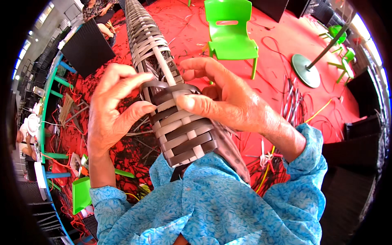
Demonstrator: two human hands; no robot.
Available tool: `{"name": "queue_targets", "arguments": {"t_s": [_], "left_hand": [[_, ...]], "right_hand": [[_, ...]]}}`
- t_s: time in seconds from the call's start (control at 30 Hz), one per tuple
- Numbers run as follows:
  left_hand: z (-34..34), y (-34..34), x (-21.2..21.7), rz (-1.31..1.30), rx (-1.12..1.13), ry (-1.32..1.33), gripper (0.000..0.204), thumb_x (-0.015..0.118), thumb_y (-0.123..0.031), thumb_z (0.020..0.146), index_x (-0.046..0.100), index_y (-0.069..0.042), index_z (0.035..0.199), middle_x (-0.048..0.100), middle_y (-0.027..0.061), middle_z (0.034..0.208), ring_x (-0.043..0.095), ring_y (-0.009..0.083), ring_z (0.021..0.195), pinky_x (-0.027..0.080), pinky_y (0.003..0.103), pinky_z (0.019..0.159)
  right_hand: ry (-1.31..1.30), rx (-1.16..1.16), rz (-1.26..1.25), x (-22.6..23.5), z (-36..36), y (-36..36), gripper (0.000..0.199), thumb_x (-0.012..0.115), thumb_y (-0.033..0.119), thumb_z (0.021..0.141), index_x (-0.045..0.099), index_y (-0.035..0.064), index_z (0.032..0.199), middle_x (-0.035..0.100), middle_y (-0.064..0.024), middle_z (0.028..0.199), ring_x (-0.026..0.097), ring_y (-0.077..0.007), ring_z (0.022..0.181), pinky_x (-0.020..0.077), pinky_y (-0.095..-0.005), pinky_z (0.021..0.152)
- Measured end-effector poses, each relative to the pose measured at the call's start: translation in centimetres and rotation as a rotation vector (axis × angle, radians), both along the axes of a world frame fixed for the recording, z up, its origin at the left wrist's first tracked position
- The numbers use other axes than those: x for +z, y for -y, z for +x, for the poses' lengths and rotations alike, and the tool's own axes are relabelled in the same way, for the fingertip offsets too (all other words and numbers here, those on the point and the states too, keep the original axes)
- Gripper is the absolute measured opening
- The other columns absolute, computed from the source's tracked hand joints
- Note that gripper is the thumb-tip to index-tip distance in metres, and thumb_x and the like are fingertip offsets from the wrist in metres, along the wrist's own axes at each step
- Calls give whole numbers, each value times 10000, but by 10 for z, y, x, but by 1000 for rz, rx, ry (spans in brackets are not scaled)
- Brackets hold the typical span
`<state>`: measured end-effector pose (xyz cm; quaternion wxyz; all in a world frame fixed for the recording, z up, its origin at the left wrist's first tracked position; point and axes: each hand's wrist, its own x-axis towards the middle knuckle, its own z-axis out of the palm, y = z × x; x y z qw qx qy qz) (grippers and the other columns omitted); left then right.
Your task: The person weaves plastic wicker strips through the frame of a chair by hand, threading them across the weave and tucking and wrapping the ends around the edges.
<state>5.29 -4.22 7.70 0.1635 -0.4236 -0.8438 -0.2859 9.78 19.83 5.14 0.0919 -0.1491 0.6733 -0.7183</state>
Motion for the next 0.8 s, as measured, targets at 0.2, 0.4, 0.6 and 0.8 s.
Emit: {"name": "queue_targets", "arguments": {"t_s": [0.2,0.4,0.6,0.8], "left_hand": [[-17,-6,6,138,-181,415,179,760,-116,766,661,22,823,512,37,792,497,128,732,401,254,646],[-9,-26,29,317,-123,591,158,702,-101,826,624,25,771,514,12,796,486,90,759,373,228,678],[-12,-38,45,285,-116,711,293,640,-275,868,556,-9,779,477,51,852,420,93,708,323,215,640],[8,-25,44,139,-78,501,299,775,-228,768,585,-36,896,591,16,846,529,80,761,413,222,655]], "right_hand": [[202,193,-299,-15,3,0,754,677,218,891,203,31,1446,600,-123,1111,554,-170,1060,451,-325,909],[147,243,-472,-27,-2,9,767,671,199,896,169,78,1464,588,-126,1105,566,-166,1025,470,-318,876],[10,332,-257,-19,-8,6,611,605,129,931,284,75,1448,548,-86,1242,496,-129,1124,423,-292,933],[-131,267,-3,-13,-25,-10,448,638,179,915,467,46,1307,634,-56,1004,590,-105,928,500,-261,784]]}}
